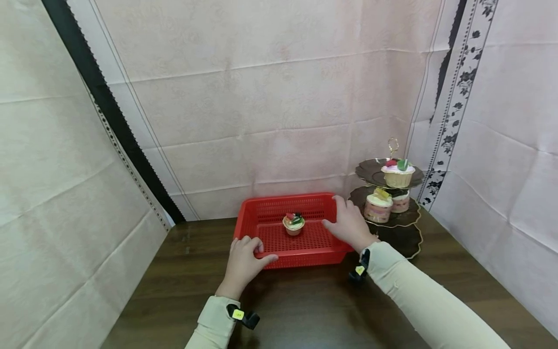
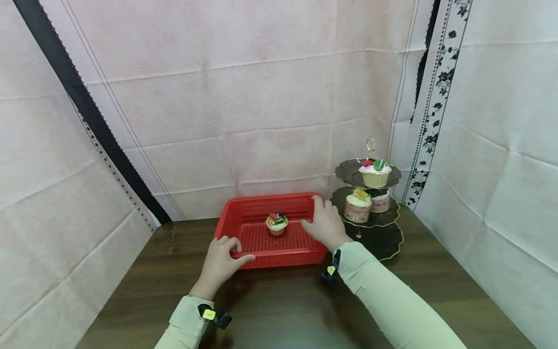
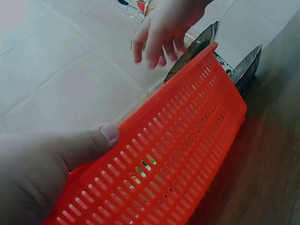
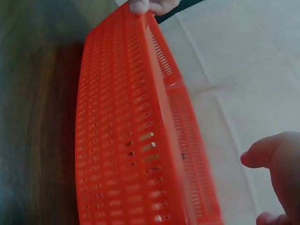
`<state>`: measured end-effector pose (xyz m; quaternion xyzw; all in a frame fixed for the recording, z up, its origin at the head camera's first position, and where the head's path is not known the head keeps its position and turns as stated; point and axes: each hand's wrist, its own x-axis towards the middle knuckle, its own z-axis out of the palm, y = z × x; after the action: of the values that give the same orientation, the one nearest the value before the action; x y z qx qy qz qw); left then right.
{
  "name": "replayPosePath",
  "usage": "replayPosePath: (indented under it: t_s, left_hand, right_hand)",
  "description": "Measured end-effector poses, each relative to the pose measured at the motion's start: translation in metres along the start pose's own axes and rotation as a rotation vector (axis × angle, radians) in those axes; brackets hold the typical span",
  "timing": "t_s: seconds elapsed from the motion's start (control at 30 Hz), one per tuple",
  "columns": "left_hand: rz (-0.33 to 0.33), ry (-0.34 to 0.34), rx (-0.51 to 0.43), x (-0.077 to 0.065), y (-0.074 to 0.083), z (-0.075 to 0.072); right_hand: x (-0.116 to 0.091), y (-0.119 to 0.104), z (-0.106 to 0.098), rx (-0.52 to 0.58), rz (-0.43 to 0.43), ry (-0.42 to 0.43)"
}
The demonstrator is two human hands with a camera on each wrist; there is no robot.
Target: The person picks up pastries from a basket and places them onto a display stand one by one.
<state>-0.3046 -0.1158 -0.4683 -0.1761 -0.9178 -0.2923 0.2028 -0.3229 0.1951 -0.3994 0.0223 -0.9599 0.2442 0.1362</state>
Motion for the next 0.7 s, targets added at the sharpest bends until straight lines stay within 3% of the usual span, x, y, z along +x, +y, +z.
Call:
replayPosePath:
  t_s: [0.23,0.53,0.7]
  left_hand:
    - [0.015,-0.029,0.044,0.0,0.001,-0.001]
    - [0.011,-0.027,0.035,0.0,0.0,-0.004]
    - [0.017,-0.036,0.031,0.001,0.002,-0.004]
  right_hand:
    - [0.027,-0.009,0.031,0.092,0.038,-0.128]
    - [0.051,-0.02,0.058,0.297,0.13,-0.266]
    - [0.061,-0.022,0.074,0.328,0.155,-0.317]
